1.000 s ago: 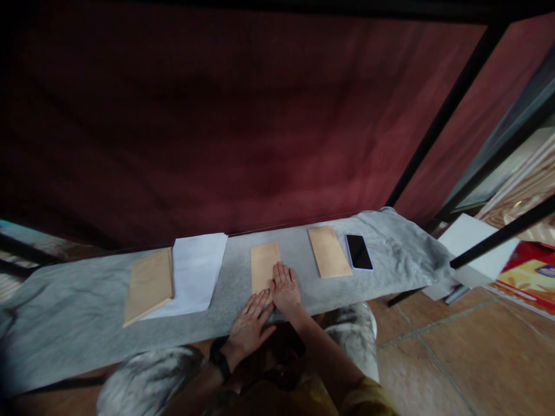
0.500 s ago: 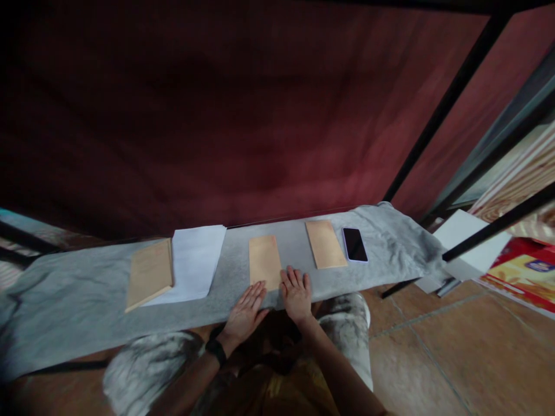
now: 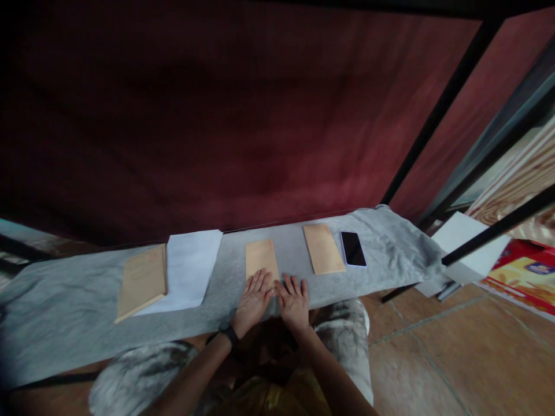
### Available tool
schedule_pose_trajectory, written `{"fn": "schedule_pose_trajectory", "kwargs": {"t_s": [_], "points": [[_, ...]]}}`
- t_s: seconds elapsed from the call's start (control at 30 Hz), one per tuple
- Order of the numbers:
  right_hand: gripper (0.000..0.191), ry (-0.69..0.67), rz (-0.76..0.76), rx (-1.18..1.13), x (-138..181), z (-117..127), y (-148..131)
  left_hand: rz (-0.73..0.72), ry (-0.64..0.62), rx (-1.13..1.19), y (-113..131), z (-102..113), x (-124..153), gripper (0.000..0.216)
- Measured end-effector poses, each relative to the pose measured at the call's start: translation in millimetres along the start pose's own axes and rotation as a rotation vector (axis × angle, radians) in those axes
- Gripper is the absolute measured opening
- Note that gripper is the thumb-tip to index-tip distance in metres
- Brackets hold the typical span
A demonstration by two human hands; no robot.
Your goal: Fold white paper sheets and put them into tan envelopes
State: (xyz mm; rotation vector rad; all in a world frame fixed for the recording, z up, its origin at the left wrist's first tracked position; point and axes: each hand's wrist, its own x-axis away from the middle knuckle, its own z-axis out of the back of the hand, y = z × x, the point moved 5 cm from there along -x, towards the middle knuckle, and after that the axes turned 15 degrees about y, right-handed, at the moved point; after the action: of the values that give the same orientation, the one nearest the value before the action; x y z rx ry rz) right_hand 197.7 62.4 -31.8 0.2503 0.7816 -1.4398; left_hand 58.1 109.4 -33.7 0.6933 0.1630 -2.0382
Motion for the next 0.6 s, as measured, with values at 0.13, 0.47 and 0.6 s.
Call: {"fn": "schedule_pose_trajectory", "kwargs": {"t_s": [0.13,0.47,0.6], "points": [[0.039,0.004,-0.001,0.010,0.1,-0.5,-0.6,0.027,-0.116,-0.024,-10.8,-25.3,-37.4,0.057],[0.043,-0.043,0.009,0.027,-0.1,-2.4,-0.5,0.143,-0.307,-0.067,-29.2,-55.3,-99.5,0.061],[0.042,-0.053,0.003,0.020,-2.1,0.8,-1.7,0.083,-0.232,-0.055,-25.6,-49.9,-86.6,0.059]]}}
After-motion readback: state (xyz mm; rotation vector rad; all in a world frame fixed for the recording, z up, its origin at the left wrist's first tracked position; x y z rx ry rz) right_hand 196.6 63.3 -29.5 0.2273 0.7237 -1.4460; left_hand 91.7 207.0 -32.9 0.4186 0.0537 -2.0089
